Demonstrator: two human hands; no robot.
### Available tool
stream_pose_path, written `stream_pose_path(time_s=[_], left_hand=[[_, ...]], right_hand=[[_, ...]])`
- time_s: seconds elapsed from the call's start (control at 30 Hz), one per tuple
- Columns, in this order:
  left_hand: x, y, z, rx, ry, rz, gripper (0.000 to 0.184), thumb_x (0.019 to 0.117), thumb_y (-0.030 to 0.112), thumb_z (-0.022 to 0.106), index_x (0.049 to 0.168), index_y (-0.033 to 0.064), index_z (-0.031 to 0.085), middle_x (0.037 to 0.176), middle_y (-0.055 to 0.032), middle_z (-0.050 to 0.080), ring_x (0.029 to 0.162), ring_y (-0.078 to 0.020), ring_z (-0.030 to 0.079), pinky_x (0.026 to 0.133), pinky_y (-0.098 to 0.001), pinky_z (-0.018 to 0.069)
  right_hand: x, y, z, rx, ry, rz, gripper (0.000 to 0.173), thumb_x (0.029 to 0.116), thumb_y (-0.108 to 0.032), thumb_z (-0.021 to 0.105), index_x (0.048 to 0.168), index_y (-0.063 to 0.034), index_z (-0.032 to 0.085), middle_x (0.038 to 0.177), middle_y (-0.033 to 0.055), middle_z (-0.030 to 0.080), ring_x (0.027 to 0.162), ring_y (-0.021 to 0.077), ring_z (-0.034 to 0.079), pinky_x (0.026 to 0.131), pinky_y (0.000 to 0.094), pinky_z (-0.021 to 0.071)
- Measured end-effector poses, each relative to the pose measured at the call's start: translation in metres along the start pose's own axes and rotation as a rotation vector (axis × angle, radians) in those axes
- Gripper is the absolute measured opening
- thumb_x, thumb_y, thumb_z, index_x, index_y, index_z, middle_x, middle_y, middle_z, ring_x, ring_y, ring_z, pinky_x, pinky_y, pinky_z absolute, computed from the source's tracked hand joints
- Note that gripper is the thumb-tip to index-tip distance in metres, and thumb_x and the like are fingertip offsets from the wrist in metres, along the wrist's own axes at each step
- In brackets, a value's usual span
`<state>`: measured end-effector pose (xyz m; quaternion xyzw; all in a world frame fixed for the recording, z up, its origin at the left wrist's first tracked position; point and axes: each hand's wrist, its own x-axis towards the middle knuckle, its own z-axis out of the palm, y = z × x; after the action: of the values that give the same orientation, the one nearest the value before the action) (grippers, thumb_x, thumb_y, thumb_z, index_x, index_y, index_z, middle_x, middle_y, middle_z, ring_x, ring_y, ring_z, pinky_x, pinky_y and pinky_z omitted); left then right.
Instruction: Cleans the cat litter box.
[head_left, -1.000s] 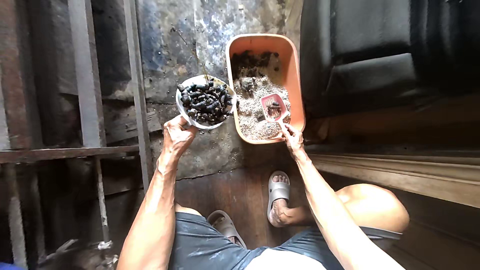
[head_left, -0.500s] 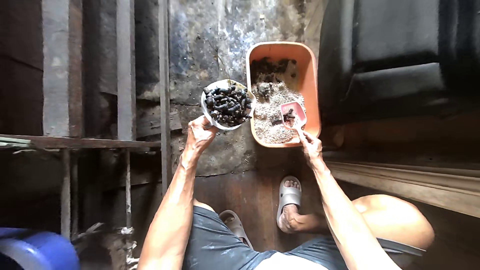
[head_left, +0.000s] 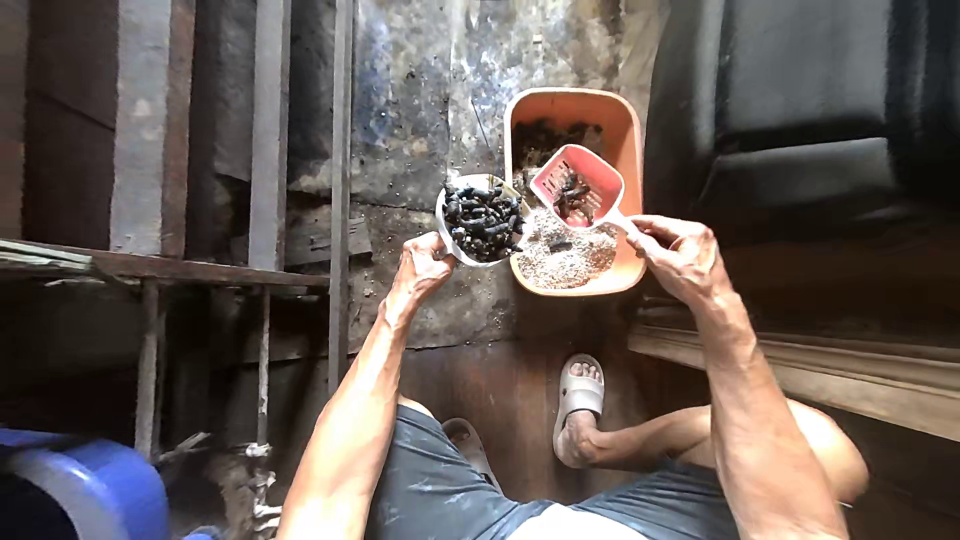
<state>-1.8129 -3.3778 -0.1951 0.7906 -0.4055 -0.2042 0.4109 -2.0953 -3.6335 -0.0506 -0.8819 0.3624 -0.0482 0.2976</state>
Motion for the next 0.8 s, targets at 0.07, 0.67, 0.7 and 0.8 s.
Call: stream_pose_path(time_s=[0.07,0.67,0.7,0.8], left_hand=[[0.0,0.0,0.0,-0.011,-0.004,0.018,0.013,0.0901,0.014,0.072,0.095,0.0028,0.076,0.093,-0.0119,0.074,0.091,-0.0217,0.071,0.086,-0.0466,0.0558],[-0.012,0.006,-0.024,-0.209,-0.147,0.161,0.012,0.0902,0.012,0.072,0.1,0.0069,0.077,0.098,-0.0021,0.075,0.091,-0.0039,0.069,0.086,-0.0283,0.0579],[-0.012,0.007,-0.025,-0.224,-0.16,0.149,0.012,0.0902,0.011,0.072,0.1,0.0065,0.077,0.099,-0.0022,0.075,0.091,-0.0035,0.07,0.086,-0.0274,0.0585],[-0.012,0.011,-0.026,-0.251,-0.169,0.121,0.013,0.089,0.009,0.071,0.1,0.0059,0.076,0.097,-0.0022,0.074,0.088,-0.0027,0.07,0.083,-0.0261,0.0591]], right_hand=[[0.016,-0.018,-0.02,-0.083,-0.001,-0.091,0.027,0.1034,-0.026,0.06,0.123,-0.0156,0.074,0.099,0.011,0.075,0.082,0.0244,0.07,0.076,0.0525,0.0555],[0.069,-0.059,-0.029,-0.287,0.023,-0.637,0.028,0.1015,-0.023,0.058,0.123,-0.0166,0.075,0.098,0.0119,0.073,0.083,0.0283,0.071,0.072,0.0522,0.055],[0.067,-0.06,-0.028,-0.302,0.03,-0.637,0.028,0.1011,-0.023,0.059,0.123,-0.0177,0.075,0.096,0.0118,0.073,0.081,0.0287,0.07,0.07,0.0525,0.0543],[0.058,-0.065,-0.027,-0.346,0.052,-0.645,0.029,0.1001,-0.021,0.06,0.124,-0.0195,0.075,0.094,0.0131,0.071,0.077,0.031,0.068,0.065,0.0528,0.0517]])
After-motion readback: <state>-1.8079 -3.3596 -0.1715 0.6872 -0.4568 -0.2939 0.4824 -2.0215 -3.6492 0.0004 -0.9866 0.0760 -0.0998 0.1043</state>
